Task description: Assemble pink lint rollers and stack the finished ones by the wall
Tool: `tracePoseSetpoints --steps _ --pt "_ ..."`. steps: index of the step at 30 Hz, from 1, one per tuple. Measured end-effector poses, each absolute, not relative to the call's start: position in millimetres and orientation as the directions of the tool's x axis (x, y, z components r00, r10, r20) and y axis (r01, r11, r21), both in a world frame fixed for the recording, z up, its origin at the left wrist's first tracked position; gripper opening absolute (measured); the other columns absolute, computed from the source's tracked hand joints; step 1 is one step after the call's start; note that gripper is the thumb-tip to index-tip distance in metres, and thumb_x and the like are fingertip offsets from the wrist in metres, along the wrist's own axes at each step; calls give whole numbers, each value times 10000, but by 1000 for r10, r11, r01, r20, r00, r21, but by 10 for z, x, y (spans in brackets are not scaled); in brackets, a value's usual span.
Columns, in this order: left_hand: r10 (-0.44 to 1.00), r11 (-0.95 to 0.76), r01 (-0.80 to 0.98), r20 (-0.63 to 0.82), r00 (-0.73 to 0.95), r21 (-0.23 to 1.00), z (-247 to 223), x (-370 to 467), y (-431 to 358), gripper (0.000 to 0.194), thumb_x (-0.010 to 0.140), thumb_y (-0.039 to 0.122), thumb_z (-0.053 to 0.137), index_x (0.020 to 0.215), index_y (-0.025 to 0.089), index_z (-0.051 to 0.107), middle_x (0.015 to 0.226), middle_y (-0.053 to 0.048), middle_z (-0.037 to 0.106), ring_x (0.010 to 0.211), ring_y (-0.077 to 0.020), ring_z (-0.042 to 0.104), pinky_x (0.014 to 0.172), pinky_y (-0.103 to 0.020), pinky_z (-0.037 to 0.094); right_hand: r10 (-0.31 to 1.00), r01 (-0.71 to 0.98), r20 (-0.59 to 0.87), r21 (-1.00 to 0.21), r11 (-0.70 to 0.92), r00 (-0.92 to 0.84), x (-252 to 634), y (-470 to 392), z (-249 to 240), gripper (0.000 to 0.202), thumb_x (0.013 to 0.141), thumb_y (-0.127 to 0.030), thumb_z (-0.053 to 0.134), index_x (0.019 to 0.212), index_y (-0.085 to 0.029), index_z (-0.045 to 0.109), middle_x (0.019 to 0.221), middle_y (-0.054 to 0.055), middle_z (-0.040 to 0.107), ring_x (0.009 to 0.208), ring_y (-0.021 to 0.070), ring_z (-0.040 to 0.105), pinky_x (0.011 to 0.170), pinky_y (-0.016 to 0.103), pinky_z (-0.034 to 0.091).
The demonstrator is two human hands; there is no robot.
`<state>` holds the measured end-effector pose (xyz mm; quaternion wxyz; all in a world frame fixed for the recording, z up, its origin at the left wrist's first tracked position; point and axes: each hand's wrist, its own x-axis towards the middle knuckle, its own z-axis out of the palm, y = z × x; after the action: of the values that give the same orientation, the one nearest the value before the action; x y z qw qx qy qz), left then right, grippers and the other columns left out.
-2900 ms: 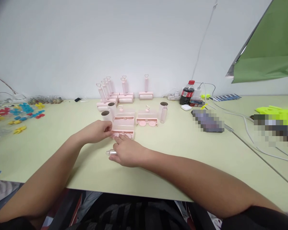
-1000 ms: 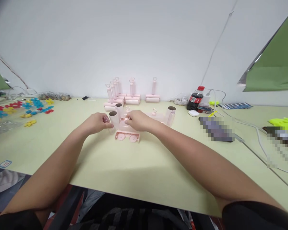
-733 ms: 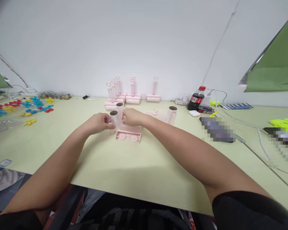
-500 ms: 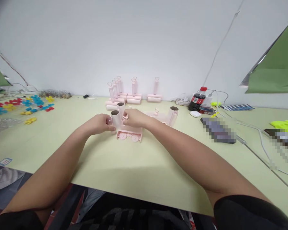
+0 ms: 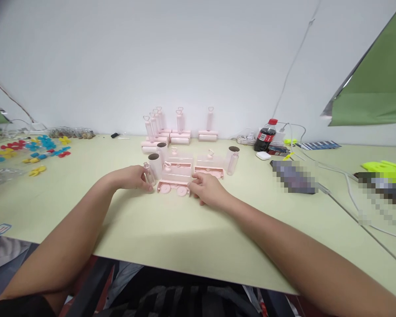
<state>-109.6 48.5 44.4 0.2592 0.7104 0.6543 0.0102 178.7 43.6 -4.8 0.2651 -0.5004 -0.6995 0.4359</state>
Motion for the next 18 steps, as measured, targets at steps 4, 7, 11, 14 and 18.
tracePoseSetpoints --steps 4,7,11,14,18 --pt "924 -5 925 -351 149 379 456 -1086 475 396 601 489 732 892 229 666 877 -49 683 756 -230 647 590 -276 449 916 298 -137 -954 -21 -376 1729 410 -27 421 811 -267 585 1221 -171 584 839 77 678 764 198 655 532 281 581" --pt "910 2 924 -383 157 383 451 -1080 481 453 607 500 727 957 223 655 895 -55 682 729 -224 650 587 -281 464 919 261 -144 -964 -46 -368 1718 421 -20 293 781 -227 595 1063 -168 652 801 64 673 753 178 649 545 255 585" --pt "904 7 921 -395 160 389 427 -1089 506 429 604 504 728 899 201 658 889 -65 682 709 -216 648 577 -278 471 919 280 -126 -960 -18 -374 1703 452 -63 196 759 -214 597 932 -165 675 685 29 631 700 159 625 500 220 563" --pt "904 2 924 -395 162 381 405 -1099 523 424 606 512 723 888 203 659 895 -62 686 718 -220 651 586 -283 474 922 273 -127 -962 -24 -365 1687 479 -102 213 743 -212 614 941 -165 676 661 21 625 685 162 622 470 219 556" --pt "907 -2 924 -389 163 381 373 -1110 537 437 607 516 717 906 203 659 934 -72 688 766 -239 659 597 -284 476 922 249 -139 -967 -48 -362 1680 514 -112 302 741 -190 621 1039 -163 665 668 24 636 693 168 631 460 219 557"
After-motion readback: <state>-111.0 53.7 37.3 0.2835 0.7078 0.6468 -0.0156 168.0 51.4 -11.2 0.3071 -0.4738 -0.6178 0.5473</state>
